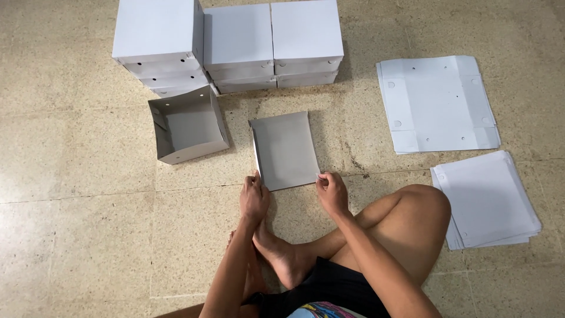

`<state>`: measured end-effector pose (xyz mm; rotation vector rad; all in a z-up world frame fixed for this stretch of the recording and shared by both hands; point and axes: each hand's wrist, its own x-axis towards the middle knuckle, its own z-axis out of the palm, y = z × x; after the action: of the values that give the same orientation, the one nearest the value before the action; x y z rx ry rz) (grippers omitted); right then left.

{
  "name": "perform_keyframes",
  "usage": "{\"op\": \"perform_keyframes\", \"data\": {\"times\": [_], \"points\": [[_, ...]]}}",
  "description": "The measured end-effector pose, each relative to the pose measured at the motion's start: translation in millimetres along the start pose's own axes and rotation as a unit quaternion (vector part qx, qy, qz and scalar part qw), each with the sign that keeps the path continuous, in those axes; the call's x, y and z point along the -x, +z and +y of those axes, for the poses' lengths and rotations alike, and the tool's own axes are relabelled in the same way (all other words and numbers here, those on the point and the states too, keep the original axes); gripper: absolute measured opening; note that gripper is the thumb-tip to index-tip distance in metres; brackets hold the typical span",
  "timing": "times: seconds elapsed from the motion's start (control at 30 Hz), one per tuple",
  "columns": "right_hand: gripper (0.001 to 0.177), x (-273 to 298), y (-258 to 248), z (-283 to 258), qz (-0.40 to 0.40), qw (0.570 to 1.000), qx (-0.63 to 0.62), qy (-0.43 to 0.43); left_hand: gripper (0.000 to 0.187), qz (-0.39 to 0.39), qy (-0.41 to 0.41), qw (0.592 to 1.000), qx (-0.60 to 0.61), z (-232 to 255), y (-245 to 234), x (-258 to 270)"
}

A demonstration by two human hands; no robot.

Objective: Folding flat cardboard sheets into boxes and stacking them while sitting on the floor.

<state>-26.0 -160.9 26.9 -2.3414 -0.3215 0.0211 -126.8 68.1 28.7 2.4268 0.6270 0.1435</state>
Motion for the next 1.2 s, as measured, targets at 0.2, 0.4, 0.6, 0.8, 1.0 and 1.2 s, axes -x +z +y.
{"op": "perform_keyframes", "data": {"times": [0.2, 0.4, 0.6, 0.8, 1.0, 1.2], "points": [[0.009, -1, -1, 2, 0.034, 0.998, -0.012, -0.049, 0.048, 0.033, -0.009, 0.999, 0.008, -17, 22, -1], [0.02, -1, -8, -8, -0.027, 0.997, -0.065, -0.041, 0.028, 0.125, -0.007, 0.991, 0.039, -23, 33, 3], [0.041, 1, -21, -15, -0.134, 0.989, -0.054, 0.005, 0.017, 0.154, 0.023, 0.988, -0.003, -23, 37, 0], [0.04, 0, -20, -9, -0.138, 0.99, -0.01, 0.009, 0.017, 0.185, -0.015, 0.983, -0.007, -25, 35, 3], [0.031, -6, -32, -26, -0.089, 0.995, 0.002, -0.044, 0.012, 0.221, 0.012, 0.975, -0.028, -35, 41, 0], [0.029, -18, -18, 0, -0.086, 0.994, -0.071, -0.015, 0.011, 0.215, 0.062, 0.974, -0.031, 3, 5, 0]]}}
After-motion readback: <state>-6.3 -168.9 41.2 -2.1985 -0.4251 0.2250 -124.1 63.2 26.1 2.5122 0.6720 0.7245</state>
